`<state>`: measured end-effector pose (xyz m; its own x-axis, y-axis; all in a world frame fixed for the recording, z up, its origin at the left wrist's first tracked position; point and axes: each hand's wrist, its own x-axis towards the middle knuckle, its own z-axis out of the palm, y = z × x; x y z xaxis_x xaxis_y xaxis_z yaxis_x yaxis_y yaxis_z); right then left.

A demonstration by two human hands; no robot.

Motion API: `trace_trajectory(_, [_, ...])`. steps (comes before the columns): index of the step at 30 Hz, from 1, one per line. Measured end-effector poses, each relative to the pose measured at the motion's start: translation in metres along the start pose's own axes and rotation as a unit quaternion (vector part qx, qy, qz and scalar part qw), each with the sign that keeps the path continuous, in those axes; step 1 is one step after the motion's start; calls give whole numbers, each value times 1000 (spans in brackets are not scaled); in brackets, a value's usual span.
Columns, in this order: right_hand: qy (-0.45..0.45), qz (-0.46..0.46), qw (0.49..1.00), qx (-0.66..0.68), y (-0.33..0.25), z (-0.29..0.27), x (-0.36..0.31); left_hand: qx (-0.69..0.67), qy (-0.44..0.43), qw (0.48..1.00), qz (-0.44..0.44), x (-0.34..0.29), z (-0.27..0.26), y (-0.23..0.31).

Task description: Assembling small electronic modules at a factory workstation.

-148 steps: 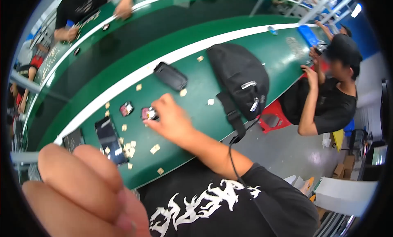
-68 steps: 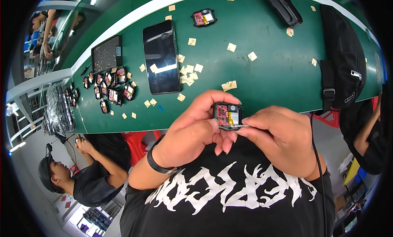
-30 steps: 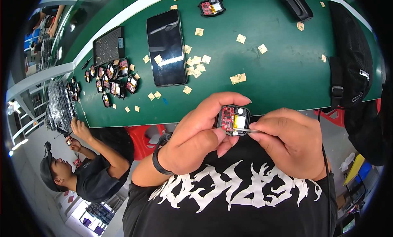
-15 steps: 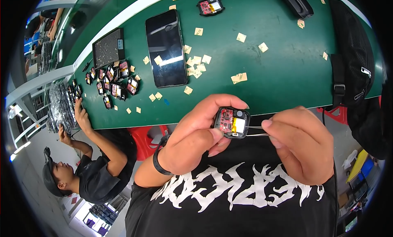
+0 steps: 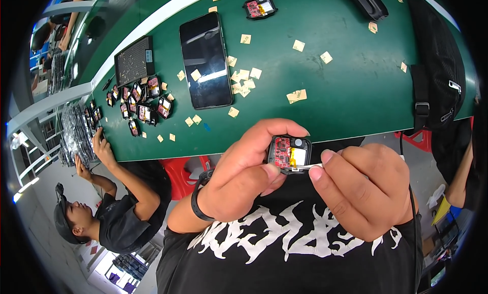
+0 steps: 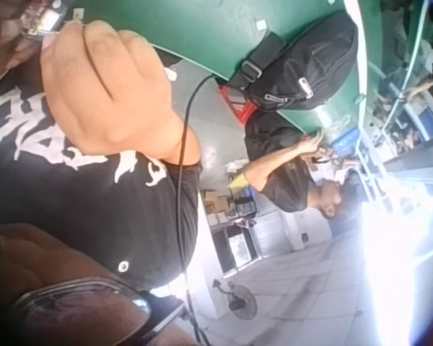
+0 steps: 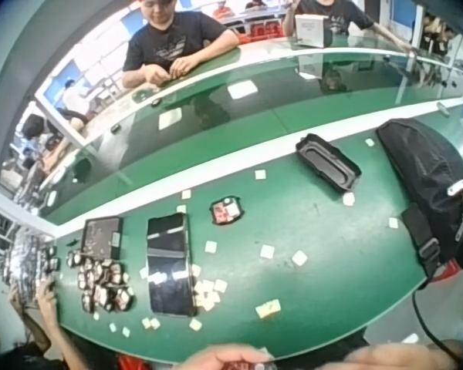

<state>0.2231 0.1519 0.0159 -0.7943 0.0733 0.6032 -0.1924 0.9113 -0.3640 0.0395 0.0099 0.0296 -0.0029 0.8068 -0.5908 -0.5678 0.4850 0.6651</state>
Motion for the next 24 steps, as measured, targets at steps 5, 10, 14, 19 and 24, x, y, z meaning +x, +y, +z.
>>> trace_trajectory(5, [14, 9, 1000, -15, -3, 5, -1, -8, -7, 1000, 13, 1, 0, -1])
trace_trajectory(10, [21, -9, 999, -45, -3, 6, 3, -6, 1, 1000, 10, 0, -1, -2])
trace_trajectory(14, [14, -23, 997, -70, -2, 5, 5, -3, -2, 1000, 7, 0, -1, -1])
trace_trajectory(19, [17, -21, 997, -70, -5, 7, 6, -18, -28, 999, 35, -1, -3, -3])
trace_trajectory(24, [5, -14, 999, -43, -2, 7, 6, 36, -36, 997, 63, -1, -8, -4])
